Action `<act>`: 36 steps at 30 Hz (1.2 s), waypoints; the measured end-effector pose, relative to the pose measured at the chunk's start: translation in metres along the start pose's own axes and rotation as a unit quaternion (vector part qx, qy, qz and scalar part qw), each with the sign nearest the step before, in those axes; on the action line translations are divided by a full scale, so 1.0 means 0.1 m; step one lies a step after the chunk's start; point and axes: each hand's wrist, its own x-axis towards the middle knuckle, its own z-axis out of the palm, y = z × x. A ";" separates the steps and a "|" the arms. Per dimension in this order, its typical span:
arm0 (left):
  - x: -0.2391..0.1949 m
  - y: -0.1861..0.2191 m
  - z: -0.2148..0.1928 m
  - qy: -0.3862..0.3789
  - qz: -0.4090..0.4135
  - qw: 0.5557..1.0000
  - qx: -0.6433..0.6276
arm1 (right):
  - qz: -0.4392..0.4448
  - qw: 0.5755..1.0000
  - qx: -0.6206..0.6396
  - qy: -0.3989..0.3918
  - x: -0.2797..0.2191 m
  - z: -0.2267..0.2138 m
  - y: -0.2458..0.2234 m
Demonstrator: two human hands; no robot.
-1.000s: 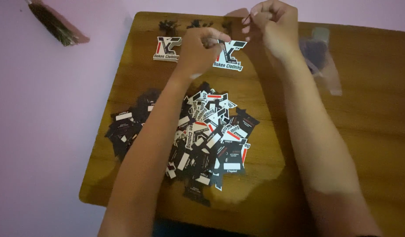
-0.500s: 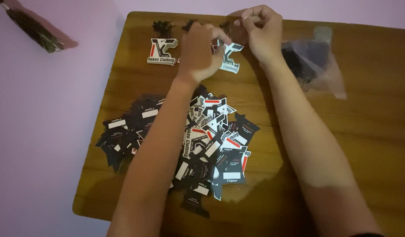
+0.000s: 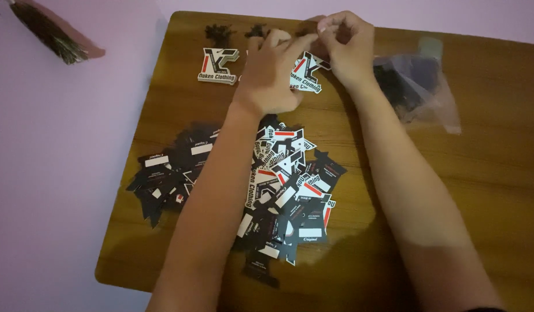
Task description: Attaching plastic string fasteners to clothing tags by threading them through pre-punched holes.
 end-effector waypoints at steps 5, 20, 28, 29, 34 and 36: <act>0.00 0.00 0.01 -0.042 -0.050 0.998 -0.017 | 0.032 0.999 0.036 -0.012 -0.02 0.00 -0.12; 0.03 0.00 0.10 0.020 0.017 0.999 0.031 | 0.114 0.977 0.175 0.033 0.01 -0.02 -0.04; -0.03 -0.02 -0.02 0.016 -0.008 0.995 0.101 | 0.004 0.999 0.037 0.011 0.01 -0.02 -0.05; -0.04 -0.01 -0.02 0.014 -0.008 0.995 0.099 | 0.006 0.999 0.036 0.011 0.01 -0.01 -0.01; -0.04 -0.04 0.02 0.030 -0.004 0.994 0.103 | -0.012 0.998 0.015 0.064 0.03 0.02 0.15; -0.03 -0.03 0.01 0.022 -0.009 0.993 0.114 | -0.010 0.998 0.016 0.055 0.02 0.02 0.13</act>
